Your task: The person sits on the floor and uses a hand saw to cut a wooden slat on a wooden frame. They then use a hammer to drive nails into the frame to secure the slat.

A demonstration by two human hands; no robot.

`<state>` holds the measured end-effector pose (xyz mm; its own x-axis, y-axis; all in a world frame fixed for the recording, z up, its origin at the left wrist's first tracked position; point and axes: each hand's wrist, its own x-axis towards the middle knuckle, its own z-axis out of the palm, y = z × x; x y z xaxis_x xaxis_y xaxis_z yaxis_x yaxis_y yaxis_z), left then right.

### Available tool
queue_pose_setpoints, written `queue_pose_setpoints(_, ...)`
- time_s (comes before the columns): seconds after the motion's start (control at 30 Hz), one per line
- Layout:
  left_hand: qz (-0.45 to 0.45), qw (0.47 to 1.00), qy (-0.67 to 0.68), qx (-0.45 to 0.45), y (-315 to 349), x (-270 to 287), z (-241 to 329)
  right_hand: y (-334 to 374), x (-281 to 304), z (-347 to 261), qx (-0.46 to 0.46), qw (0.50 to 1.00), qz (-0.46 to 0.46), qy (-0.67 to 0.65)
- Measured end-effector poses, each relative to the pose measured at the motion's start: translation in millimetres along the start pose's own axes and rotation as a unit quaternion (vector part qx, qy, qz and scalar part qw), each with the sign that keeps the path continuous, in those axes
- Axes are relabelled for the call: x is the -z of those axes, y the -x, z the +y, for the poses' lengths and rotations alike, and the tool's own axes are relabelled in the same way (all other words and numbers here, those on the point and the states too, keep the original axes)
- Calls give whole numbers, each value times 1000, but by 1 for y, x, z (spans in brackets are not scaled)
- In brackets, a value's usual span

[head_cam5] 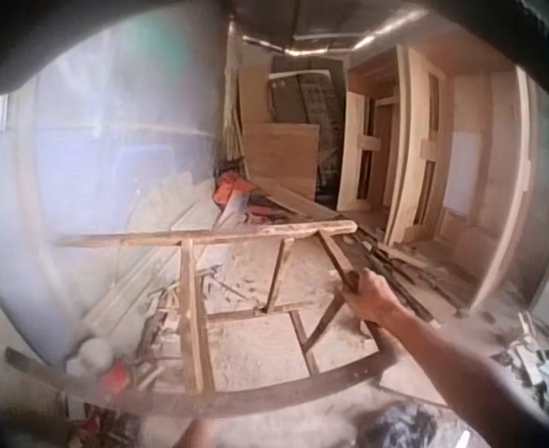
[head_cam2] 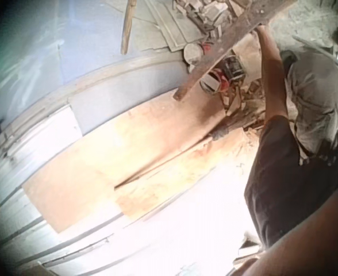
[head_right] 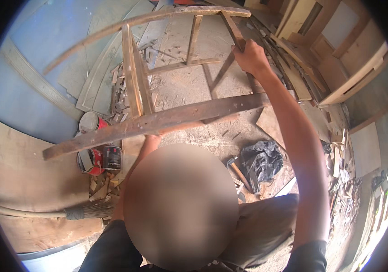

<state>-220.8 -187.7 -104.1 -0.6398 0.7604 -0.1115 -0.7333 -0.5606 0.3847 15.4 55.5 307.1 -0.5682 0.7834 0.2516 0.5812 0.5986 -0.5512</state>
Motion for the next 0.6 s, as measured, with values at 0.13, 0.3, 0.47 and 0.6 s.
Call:
queue_pose_setpoints(0.13,72,995,48,53,41,27,-48,0,-23,16,40,996,-4,83)
queue_pose_setpoints(0.3,256,960,18,108,59,-38,-90,7,-27,80,-77,986,-31,141)
queue_pose_setpoints(0.47,318,890,-318,74,65,-28,-67,17,-64,107,-112,990,-15,88)
queue_pose_setpoints(0.6,219,897,-372,98,100,-27,-28,23,-62,124,-171,974,-90,118)
